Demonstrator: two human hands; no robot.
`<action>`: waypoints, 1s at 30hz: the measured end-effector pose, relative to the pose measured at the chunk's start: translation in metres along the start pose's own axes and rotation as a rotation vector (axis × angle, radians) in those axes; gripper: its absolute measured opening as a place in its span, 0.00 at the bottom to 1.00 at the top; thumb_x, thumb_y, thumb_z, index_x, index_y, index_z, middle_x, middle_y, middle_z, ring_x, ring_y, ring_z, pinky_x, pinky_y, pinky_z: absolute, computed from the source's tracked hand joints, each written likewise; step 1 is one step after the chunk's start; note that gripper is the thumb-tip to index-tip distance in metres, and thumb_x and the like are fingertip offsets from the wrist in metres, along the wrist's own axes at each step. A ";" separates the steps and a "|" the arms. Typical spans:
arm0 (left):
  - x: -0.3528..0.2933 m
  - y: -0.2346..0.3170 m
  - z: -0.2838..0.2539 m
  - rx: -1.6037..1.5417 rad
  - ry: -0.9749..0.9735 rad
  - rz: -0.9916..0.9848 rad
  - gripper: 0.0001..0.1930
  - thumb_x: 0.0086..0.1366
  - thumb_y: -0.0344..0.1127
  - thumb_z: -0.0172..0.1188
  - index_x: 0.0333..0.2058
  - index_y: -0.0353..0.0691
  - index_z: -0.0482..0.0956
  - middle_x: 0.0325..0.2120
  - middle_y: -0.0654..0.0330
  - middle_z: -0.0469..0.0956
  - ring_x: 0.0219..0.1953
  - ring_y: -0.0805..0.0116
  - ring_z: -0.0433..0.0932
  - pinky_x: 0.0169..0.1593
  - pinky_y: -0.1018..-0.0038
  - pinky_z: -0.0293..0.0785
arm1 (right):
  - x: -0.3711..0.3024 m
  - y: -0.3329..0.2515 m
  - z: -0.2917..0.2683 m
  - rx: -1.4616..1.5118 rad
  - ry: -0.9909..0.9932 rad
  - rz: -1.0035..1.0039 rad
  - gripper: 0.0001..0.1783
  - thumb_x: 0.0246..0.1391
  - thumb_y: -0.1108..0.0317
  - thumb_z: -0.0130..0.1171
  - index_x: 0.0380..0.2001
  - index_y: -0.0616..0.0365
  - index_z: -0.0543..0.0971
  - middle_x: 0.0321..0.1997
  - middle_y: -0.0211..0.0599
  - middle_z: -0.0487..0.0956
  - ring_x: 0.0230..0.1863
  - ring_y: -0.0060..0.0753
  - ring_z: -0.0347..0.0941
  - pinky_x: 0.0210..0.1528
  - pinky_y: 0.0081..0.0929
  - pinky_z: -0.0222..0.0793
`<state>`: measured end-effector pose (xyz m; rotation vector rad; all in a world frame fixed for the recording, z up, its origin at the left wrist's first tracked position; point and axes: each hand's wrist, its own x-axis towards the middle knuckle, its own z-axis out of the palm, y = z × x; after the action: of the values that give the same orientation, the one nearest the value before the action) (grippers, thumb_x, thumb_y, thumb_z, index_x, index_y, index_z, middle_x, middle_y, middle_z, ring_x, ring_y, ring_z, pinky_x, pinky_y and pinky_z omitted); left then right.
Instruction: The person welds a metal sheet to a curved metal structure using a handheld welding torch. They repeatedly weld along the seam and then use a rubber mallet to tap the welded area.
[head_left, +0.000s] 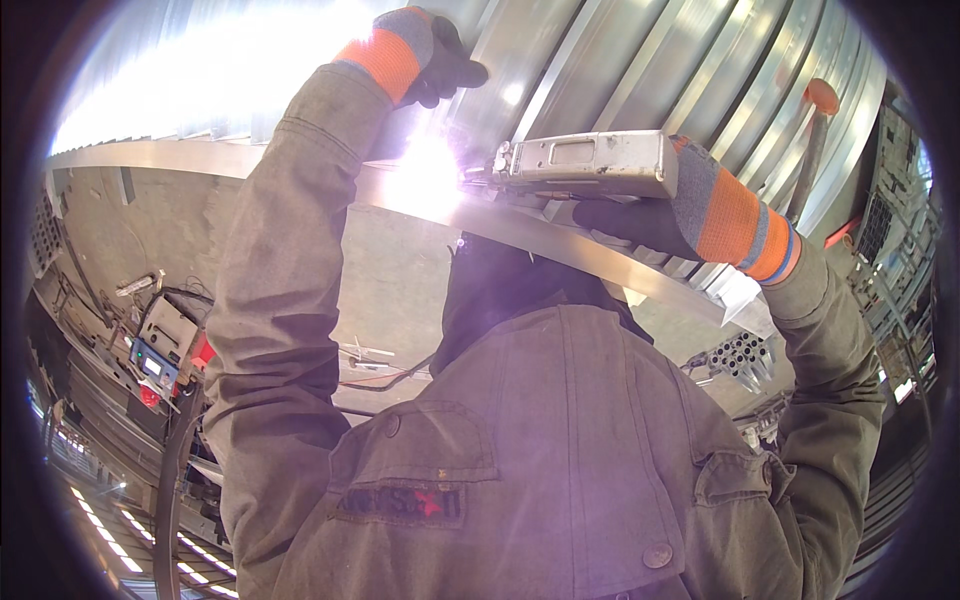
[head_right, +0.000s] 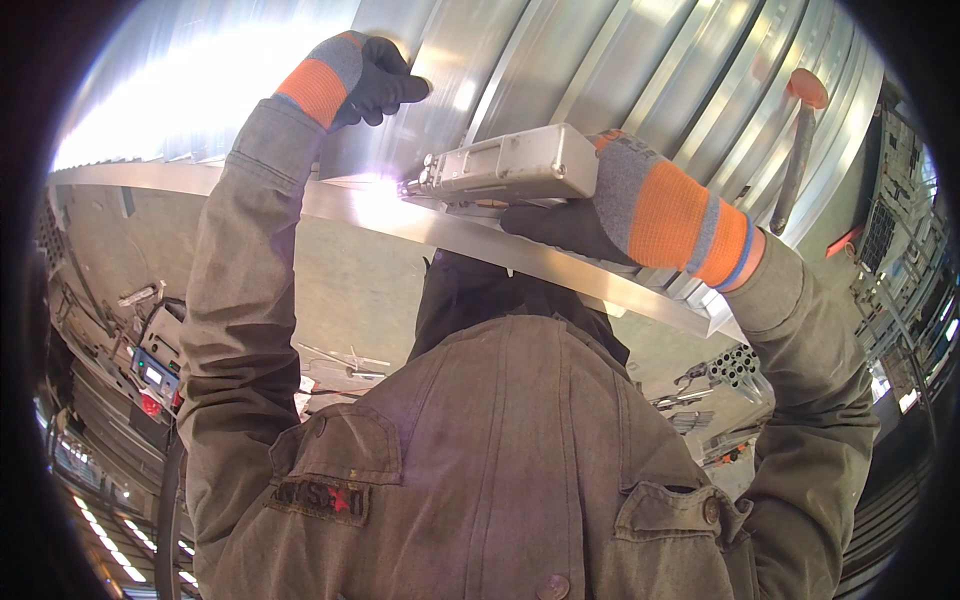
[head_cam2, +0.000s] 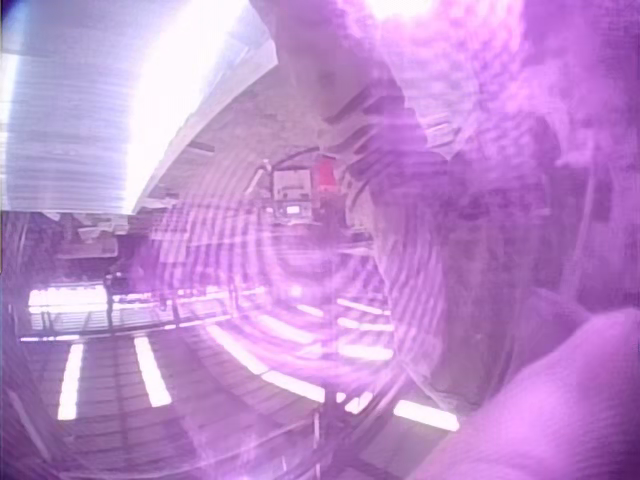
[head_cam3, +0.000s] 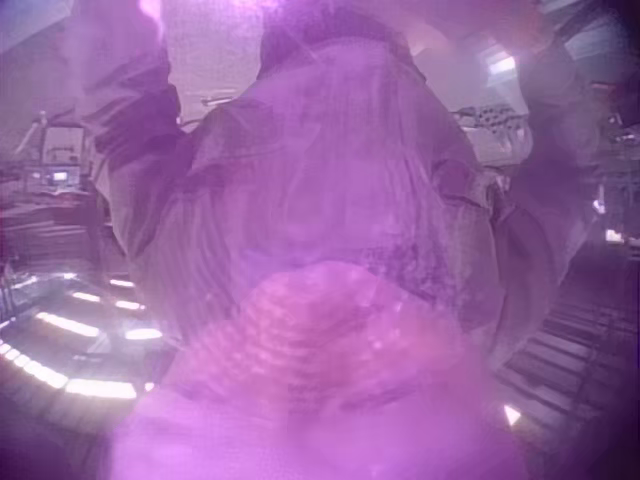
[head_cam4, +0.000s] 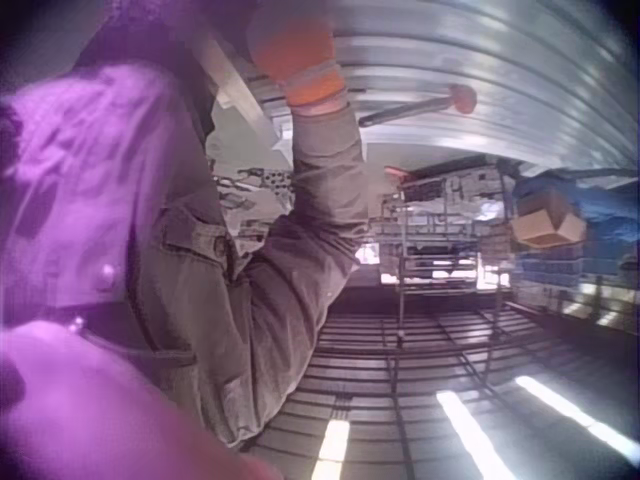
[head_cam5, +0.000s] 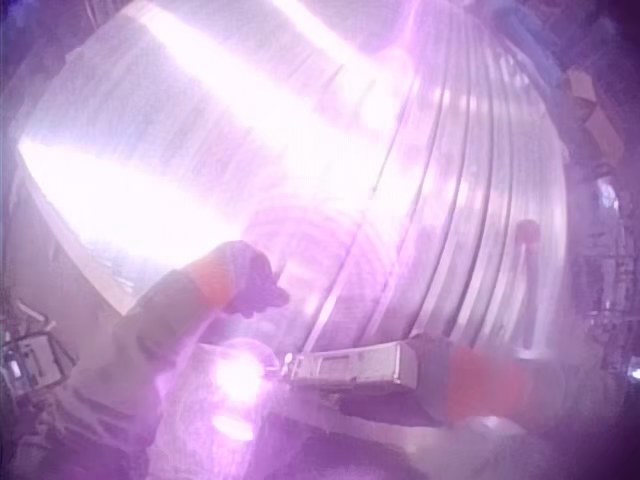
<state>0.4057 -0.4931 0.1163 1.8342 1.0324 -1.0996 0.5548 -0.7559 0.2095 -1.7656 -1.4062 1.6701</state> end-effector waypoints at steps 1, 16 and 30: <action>0.003 0.006 0.002 0.049 0.007 -0.058 0.26 0.65 0.61 0.77 0.45 0.44 0.85 0.31 0.64 0.87 0.31 0.72 0.85 0.34 0.68 0.82 | 0.000 -0.001 0.000 0.030 -0.016 0.022 0.24 0.66 0.46 0.72 0.57 0.49 0.89 0.43 0.37 0.92 0.41 0.34 0.90 0.46 0.31 0.83; 0.018 -0.018 0.006 -0.069 0.019 0.078 0.23 0.66 0.57 0.78 0.41 0.42 0.84 0.28 0.63 0.85 0.28 0.72 0.84 0.31 0.69 0.80 | -0.001 0.001 -0.001 0.086 -0.043 0.137 0.23 0.65 0.48 0.73 0.57 0.47 0.89 0.40 0.36 0.92 0.36 0.30 0.90 0.42 0.30 0.84; 0.009 -0.011 0.000 -0.020 -0.009 0.042 0.23 0.66 0.58 0.77 0.41 0.43 0.86 0.29 0.64 0.86 0.29 0.72 0.85 0.32 0.67 0.80 | -0.002 0.009 0.000 0.027 -0.079 0.164 0.24 0.67 0.46 0.70 0.61 0.42 0.87 0.38 0.32 0.92 0.31 0.24 0.87 0.38 0.26 0.83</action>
<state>0.3989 -0.4861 0.1057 1.8254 0.9918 -1.0675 0.5593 -0.7612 0.2034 -1.8636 -1.2950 1.8516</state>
